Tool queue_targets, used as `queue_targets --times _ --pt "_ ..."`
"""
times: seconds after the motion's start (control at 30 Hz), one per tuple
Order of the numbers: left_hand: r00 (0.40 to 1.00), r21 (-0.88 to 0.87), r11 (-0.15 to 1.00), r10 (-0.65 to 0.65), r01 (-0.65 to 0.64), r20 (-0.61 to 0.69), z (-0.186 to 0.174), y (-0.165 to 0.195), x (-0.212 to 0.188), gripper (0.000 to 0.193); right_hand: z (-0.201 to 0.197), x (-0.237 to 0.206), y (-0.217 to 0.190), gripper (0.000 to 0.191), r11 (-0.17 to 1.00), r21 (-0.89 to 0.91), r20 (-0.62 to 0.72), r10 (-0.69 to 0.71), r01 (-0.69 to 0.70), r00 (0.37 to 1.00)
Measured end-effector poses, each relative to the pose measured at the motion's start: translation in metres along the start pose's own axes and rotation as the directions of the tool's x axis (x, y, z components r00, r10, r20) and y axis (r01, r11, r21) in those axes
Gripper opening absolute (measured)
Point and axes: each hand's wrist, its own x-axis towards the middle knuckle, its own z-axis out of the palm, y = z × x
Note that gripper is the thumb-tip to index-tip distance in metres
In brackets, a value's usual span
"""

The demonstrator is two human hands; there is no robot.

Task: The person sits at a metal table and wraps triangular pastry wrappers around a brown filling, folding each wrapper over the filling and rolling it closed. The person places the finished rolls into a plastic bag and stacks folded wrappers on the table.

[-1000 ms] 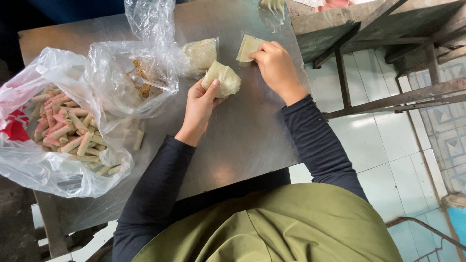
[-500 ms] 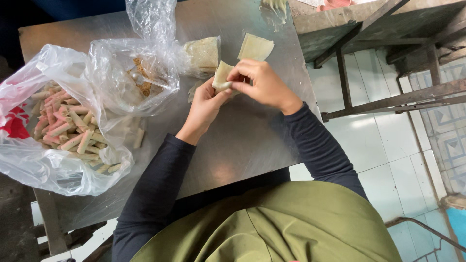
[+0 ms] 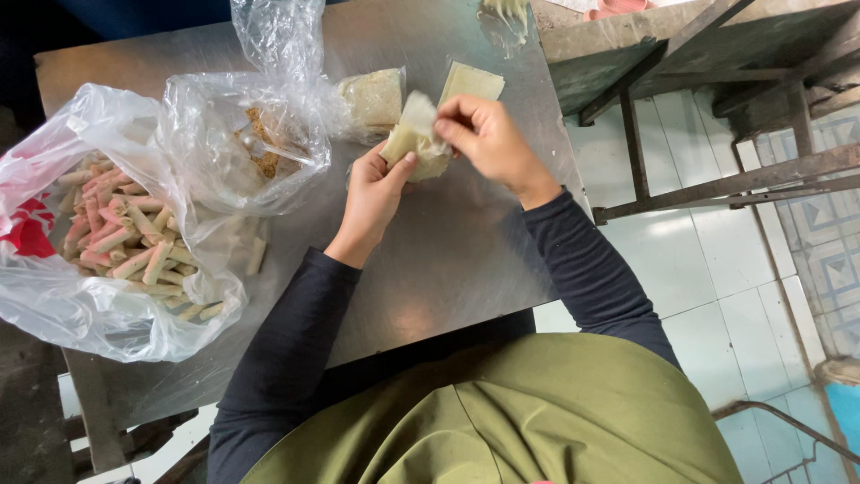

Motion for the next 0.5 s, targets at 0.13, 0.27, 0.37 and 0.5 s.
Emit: queue_targets --times 0.13,0.27,0.37,0.5 --pt "1.000 -0.079 0.997 -0.026 0.027 0.014 -0.005 -0.002 0.002 0.035 -0.034 0.014 0.013 0.011 0.924 0.382 -0.217 0.112 -0.021 0.970" --pt "0.999 -0.174 0.984 -0.026 0.034 0.045 -0.007 -0.004 0.003 0.034 -0.052 0.019 0.017 0.009 0.951 -0.244 -0.487 -0.288 0.188 0.825" --pt "0.999 -0.170 0.985 -0.030 0.035 0.035 -0.007 -0.005 0.003 0.033 -0.056 0.014 0.013 0.015 0.539 -0.808 -0.125 -0.552 0.238 0.825" --pt "0.999 -0.175 0.984 -0.019 0.026 0.041 -0.008 -0.006 0.003 0.034 -0.051 0.010 0.008 0.019 0.375 -0.883 0.067 -0.496 0.283 0.866"
